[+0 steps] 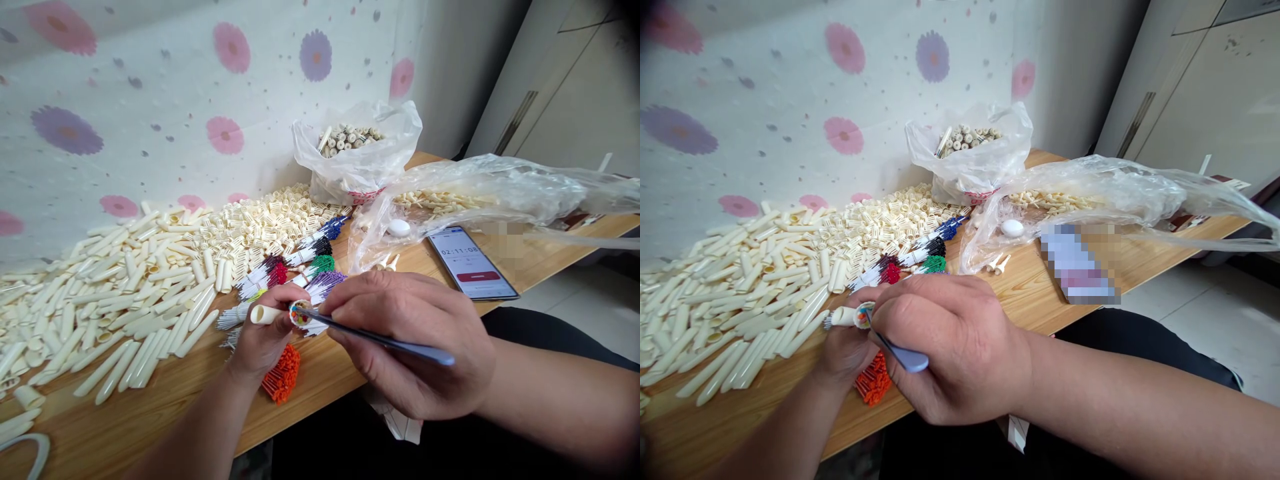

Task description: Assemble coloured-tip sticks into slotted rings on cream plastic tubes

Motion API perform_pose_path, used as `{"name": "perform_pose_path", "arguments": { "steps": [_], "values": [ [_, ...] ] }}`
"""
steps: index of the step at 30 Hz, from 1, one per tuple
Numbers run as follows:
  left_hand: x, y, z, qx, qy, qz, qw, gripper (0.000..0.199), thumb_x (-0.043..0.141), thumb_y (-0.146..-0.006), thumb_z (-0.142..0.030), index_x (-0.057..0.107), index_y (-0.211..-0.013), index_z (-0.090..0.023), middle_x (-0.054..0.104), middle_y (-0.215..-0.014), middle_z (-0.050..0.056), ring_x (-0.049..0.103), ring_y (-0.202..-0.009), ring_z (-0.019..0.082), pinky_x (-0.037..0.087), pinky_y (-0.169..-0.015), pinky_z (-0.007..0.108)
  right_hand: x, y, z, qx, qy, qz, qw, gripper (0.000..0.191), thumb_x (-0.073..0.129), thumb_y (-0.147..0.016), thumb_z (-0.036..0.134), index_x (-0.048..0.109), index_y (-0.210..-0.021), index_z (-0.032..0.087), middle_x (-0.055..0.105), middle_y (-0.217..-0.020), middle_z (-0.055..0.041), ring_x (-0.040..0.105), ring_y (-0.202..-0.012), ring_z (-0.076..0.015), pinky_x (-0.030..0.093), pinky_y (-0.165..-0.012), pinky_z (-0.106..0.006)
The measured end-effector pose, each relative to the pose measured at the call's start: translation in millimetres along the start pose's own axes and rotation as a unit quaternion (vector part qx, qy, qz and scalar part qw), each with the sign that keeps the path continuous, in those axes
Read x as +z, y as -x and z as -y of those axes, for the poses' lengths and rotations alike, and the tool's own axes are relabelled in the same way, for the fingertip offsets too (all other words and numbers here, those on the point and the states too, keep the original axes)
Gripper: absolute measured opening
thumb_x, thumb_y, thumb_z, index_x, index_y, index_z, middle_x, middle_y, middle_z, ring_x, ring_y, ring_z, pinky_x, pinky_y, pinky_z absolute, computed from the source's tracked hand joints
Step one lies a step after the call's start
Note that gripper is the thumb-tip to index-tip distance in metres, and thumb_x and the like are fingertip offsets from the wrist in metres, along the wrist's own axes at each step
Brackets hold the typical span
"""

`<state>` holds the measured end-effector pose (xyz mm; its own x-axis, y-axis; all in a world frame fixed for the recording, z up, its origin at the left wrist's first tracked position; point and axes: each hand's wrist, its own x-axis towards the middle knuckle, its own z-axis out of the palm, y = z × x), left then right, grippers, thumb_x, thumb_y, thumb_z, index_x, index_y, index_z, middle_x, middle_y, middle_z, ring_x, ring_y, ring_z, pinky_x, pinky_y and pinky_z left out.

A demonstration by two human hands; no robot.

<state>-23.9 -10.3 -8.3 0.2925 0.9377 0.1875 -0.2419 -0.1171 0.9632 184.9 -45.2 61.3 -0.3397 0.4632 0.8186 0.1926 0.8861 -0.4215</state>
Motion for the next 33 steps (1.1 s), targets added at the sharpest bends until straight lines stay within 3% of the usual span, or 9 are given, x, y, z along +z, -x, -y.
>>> {"name": "perform_pose_path", "arguments": {
  "steps": [5,7,10,14,18,20,23,25,33],
  "values": [
    [-5.7,-8,2,-0.018,-0.002,-0.046,0.999,0.037,0.078,-0.068,-0.051,0.071,-0.087,-0.019,0.062,-0.070,0.001,0.052,-0.064,0.014,0.042,-0.059,0.025,-27,3,-14,-0.013,0.072,0.032,0.997,0.012,0.050,-0.084,0.008,0.056,-0.084,0.018,0.063,-0.078,-0.0043,0.063,-0.076,-0.0149,0.051,-0.066,-0.025],
    [-6.7,-12,0,-0.008,0.012,-0.064,0.998,0.041,0.078,-0.068,-0.052,0.071,-0.089,-0.018,0.061,-0.070,0.002,0.052,-0.068,0.014,0.043,-0.065,0.025,-37,10,-28,-0.032,0.153,0.132,0.979,0.011,0.050,-0.085,0.010,0.057,-0.080,0.017,0.062,-0.079,-0.0064,0.059,-0.072,-0.0162,0.046,-0.062,-0.028],
    [-6.9,-16,-3,-0.010,0.038,-0.065,0.997,0.042,0.078,-0.068,-0.052,0.072,-0.090,-0.016,0.059,-0.070,0.002,0.050,-0.068,0.014,0.042,-0.065,0.025,-41,27,-51,-0.042,0.259,0.335,0.905,0.020,0.045,-0.089,0.009,0.055,-0.074,0.017,0.059,-0.078,-0.0059,0.051,-0.067,-0.0155,0.036,-0.057,-0.028],
    [-5.7,-17,-5,-0.032,0.054,-0.064,0.996,0.036,0.080,-0.066,-0.049,0.070,-0.078,-0.016,0.059,-0.068,0.002,0.051,-0.067,0.014,0.044,-0.066,0.025,-36,50,-77,-0.020,0.298,0.450,0.842,0.018,0.048,-0.092,0.012,0.056,-0.076,0.017,0.058,-0.079,-0.0042,0.048,-0.066,-0.0145,0.028,-0.054,-0.027],
    [-6.8,-18,-2,-0.053,0.075,-0.056,0.994,0.034,0.081,-0.065,-0.047,0.069,-0.078,-0.018,0.060,-0.066,0.001,0.054,-0.070,0.016,0.047,-0.072,0.031,-37,60,-94,0.024,0.321,0.473,0.820,0.018,0.046,-0.090,0.007,0.060,-0.082,0.015,0.059,-0.088,-0.0070,0.053,-0.074,-0.0164,0.033,-0.058,-0.027],
    [-8.4,-18,1,-0.062,0.078,-0.053,0.994,0.032,0.081,-0.067,-0.045,0.069,-0.079,-0.018,0.061,-0.067,0.002,0.055,-0.072,0.017,0.047,-0.076,0.033,-37,58,-97,0.042,0.298,0.440,0.846,0.020,0.044,-0.089,0.005,0.061,-0.084,0.015,0.059,-0.088,-0.0076,0.054,-0.078,-0.0169,0.039,-0.064,-0.028],
    [-11.0,-18,5,-0.074,0.069,-0.052,0.994,0.025,0.078,-0.072,-0.040,0.068,-0.082,-0.020,0.064,-0.070,0.002,0.056,-0.074,0.017,0.047,-0.079,0.035,-26,47,-95,0.064,0.240,0.341,0.907,0.023,0.043,-0.089,0.006,0.064,-0.093,0.014,0.061,-0.090,-0.0082,0.055,-0.081,-0.0165,0.042,-0.071,-0.028],
    [-12.2,-17,7,-0.083,0.058,-0.051,0.994,0.023,0.076,-0.075,-0.039,0.068,-0.084,-0.020,0.065,-0.071,0.002,0.057,-0.075,0.018,0.047,-0.080,0.035,-14,38,-95,0.077,0.220,0.305,0.923,0.023,0.043,-0.092,0.010,0.066,-0.094,0.014,0.062,-0.091,-0.0088,0.055,-0.081,-0.0161,0.041,-0.072,-0.027],
    [-14.2,-20,13,-0.099,0.070,-0.074,0.990,0.020,0.077,-0.075,-0.035,0.069,-0.083,-0.020,0.067,-0.074,0.001,0.059,-0.074,0.015,0.048,-0.086,0.032,29,14,-116,0.131,0.284,0.362,0.878,0.022,0.051,-0.092,0.017,0.070,-0.081,0.017,0.065,-0.088,-0.0056,0.055,-0.084,-0.0177,0.037,-0.068,-0.027]
  ]
}}
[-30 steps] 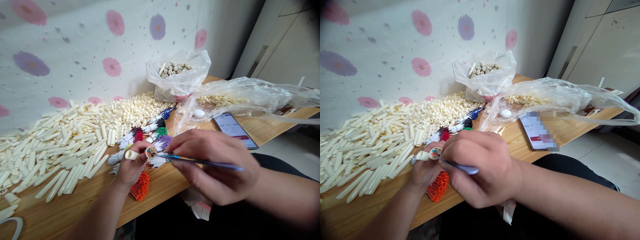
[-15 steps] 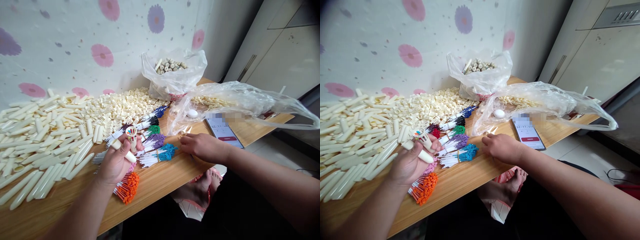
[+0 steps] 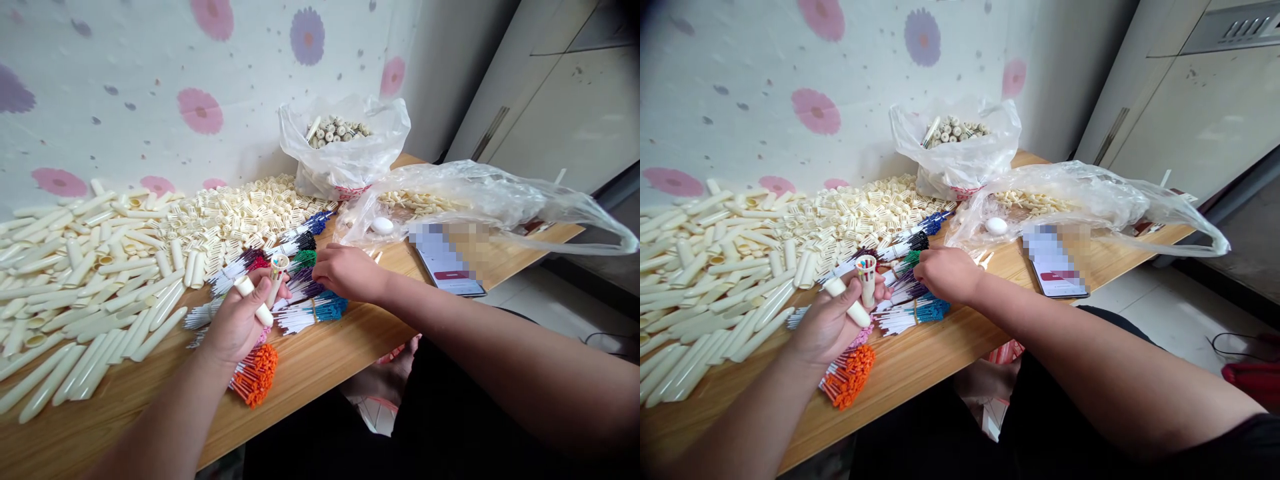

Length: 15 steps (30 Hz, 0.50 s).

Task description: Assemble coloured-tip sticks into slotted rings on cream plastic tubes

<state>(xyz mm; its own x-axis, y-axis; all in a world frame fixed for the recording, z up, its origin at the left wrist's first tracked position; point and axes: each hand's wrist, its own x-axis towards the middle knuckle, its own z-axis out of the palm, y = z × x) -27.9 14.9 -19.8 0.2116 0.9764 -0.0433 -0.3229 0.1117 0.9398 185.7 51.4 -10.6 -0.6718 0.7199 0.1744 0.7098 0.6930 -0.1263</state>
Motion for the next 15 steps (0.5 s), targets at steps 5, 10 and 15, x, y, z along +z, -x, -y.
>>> {"name": "perform_pose_path", "arguments": {
  "steps": [5,10,15],
  "values": [
    [-1.4,1,2,-0.020,0.010,-0.004,1.000,0.017,0.078,-0.074,-0.033,0.070,-0.084,-0.022,0.070,-0.077,0.000,0.062,-0.077,0.015,0.049,-0.081,0.030,1,-8,9,0.022,0.050,0.031,0.998,0.023,0.048,-0.093,0.017,0.068,-0.083,0.016,0.064,-0.090,-0.0083,0.057,-0.089,-0.0214,0.041,-0.067,-0.028],
    [-1.3,0,2,-0.022,0.005,-0.005,1.000,0.018,0.079,-0.073,-0.033,0.071,-0.085,-0.023,0.071,-0.076,0.000,0.064,-0.076,0.014,0.049,-0.083,0.029,-4,-10,17,0.053,0.075,0.068,0.993,0.023,0.043,-0.093,0.014,0.066,-0.094,0.016,0.062,-0.099,-0.0112,0.061,-0.091,-0.0240,0.047,-0.064,-0.029],
    [-0.1,1,0,-0.039,-0.006,-0.011,0.999,0.020,0.078,-0.074,-0.035,0.070,-0.087,-0.023,0.071,-0.079,-0.001,0.064,-0.077,0.015,0.049,-0.078,0.028,-2,-12,20,0.040,0.089,0.064,0.993,0.023,0.041,-0.092,0.012,0.064,-0.096,0.014,0.063,-0.098,-0.0122,0.062,-0.089,-0.0254,0.050,-0.066,-0.032]
  ]
}}
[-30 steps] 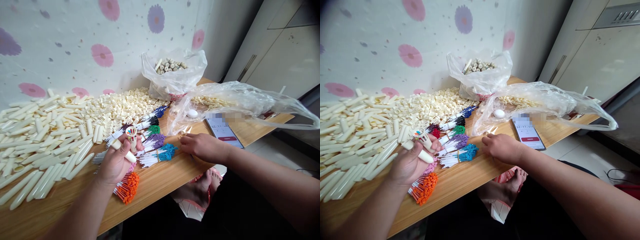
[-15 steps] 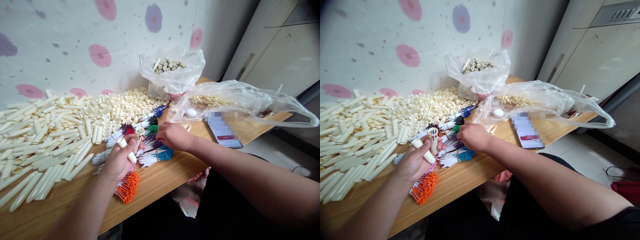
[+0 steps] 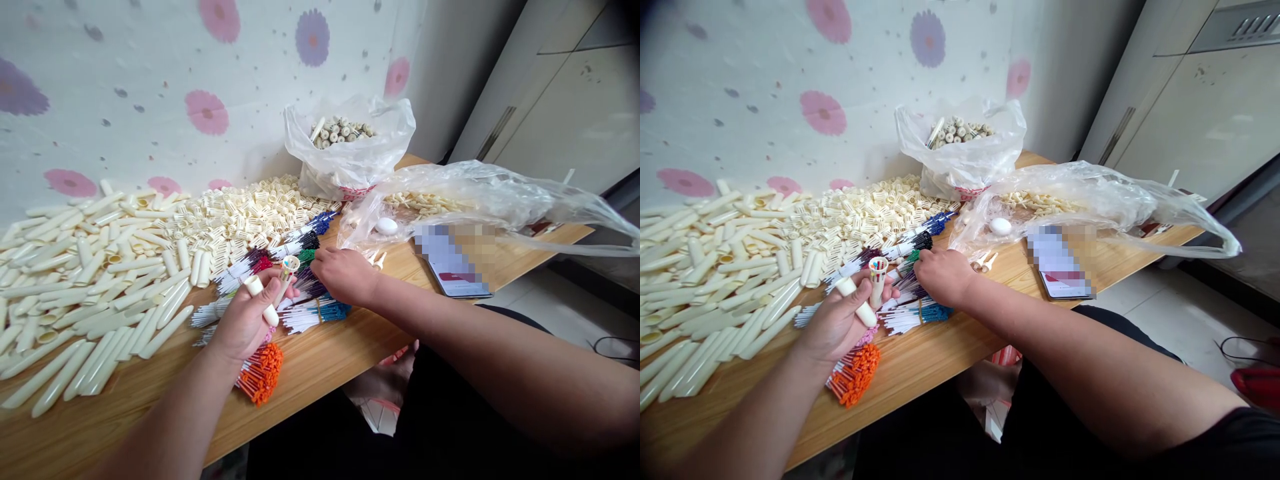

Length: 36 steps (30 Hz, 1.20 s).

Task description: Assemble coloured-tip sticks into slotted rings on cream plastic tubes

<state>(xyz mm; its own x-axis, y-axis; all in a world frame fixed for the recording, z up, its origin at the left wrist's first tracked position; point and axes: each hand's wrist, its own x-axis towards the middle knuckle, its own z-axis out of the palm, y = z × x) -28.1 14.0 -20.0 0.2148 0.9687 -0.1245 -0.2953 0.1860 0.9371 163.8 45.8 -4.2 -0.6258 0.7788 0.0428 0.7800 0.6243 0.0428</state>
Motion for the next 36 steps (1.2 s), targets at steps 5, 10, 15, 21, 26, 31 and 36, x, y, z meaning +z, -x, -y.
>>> {"name": "perform_pose_path", "arguments": {
  "steps": [5,10,15,21,26,31,36],
  "values": [
    [2.2,0,-1,-0.004,-0.037,-0.009,0.999,0.027,0.082,-0.067,-0.038,0.068,-0.082,-0.020,0.069,-0.072,0.001,0.064,-0.079,0.017,0.047,-0.079,0.029,-3,8,-13,0.010,0.027,-0.023,0.999,0.024,0.037,-0.094,0.012,0.060,-0.102,0.011,0.063,-0.098,-0.0152,0.061,-0.088,-0.0253,0.046,-0.067,-0.032],
    [-3.2,0,-4,0.035,-0.058,-0.012,0.998,0.027,0.080,-0.071,-0.040,0.067,-0.086,-0.022,0.066,-0.073,0.000,0.059,-0.079,0.017,0.044,-0.077,0.028,-14,31,-42,-0.003,-0.077,-0.077,0.994,0.020,0.040,-0.093,0.009,0.059,-0.093,0.015,0.063,-0.090,-0.0081,0.057,-0.079,-0.0178,0.042,-0.067,-0.027],
    [-1.1,13,-10,0.080,-0.189,0.044,0.978,0.025,0.072,-0.079,-0.041,0.067,-0.095,-0.023,0.053,-0.067,-0.003,0.046,-0.064,0.012,0.038,-0.059,0.023,-19,47,-31,-0.128,-0.323,-0.132,0.928,0.015,0.048,-0.092,0.010,0.060,-0.086,0.016,0.061,-0.085,-0.0037,0.055,-0.076,-0.0131,0.044,-0.070,-0.023],
    [13.9,24,-6,0.043,-0.254,0.079,0.963,0.016,0.074,-0.076,-0.031,0.064,-0.075,-0.019,0.055,-0.069,-0.002,0.048,-0.065,0.013,0.039,-0.061,0.025,-22,43,-1,-0.138,-0.428,-0.136,0.883,0.009,0.058,-0.084,0.006,0.060,-0.085,0.015,0.065,-0.080,-0.0012,0.058,-0.070,-0.0110,0.044,-0.065,-0.020],
    [13.0,22,-6,0.057,-0.248,0.039,0.966,0.018,0.074,-0.075,-0.029,0.061,-0.069,-0.017,0.053,-0.062,-0.003,0.045,-0.059,0.011,0.036,-0.055,0.024,-17,39,4,-0.087,-0.469,-0.168,0.863,0.013,0.065,-0.080,0.010,0.060,-0.091,0.015,0.066,-0.081,-0.0020,0.061,-0.070,-0.0116,0.049,-0.066,-0.022],
    [10.9,20,-8,0.054,-0.193,0.032,0.979,0.017,0.071,-0.077,-0.032,0.062,-0.072,-0.019,0.053,-0.058,-0.003,0.044,-0.052,0.010,0.033,-0.048,0.022,-14,42,-2,-0.070,-0.492,-0.203,0.844,0.013,0.058,-0.085,0.013,0.064,-0.097,0.014,0.069,-0.091,-0.0072,0.064,-0.077,-0.0135,0.052,-0.071,-0.026],
    [11.0,21,-5,0.062,-0.184,0.017,0.981,0.016,0.072,-0.076,-0.032,0.063,-0.072,-0.019,0.053,-0.057,-0.004,0.042,-0.049,0.009,0.032,-0.046,0.021,-7,40,8,-0.018,-0.580,-0.200,0.790,0.009,0.060,-0.085,0.020,0.066,-0.090,0.015,0.070,-0.085,-0.0049,0.064,-0.076,-0.0134,0.051,-0.070,-0.026]
  ]
}}
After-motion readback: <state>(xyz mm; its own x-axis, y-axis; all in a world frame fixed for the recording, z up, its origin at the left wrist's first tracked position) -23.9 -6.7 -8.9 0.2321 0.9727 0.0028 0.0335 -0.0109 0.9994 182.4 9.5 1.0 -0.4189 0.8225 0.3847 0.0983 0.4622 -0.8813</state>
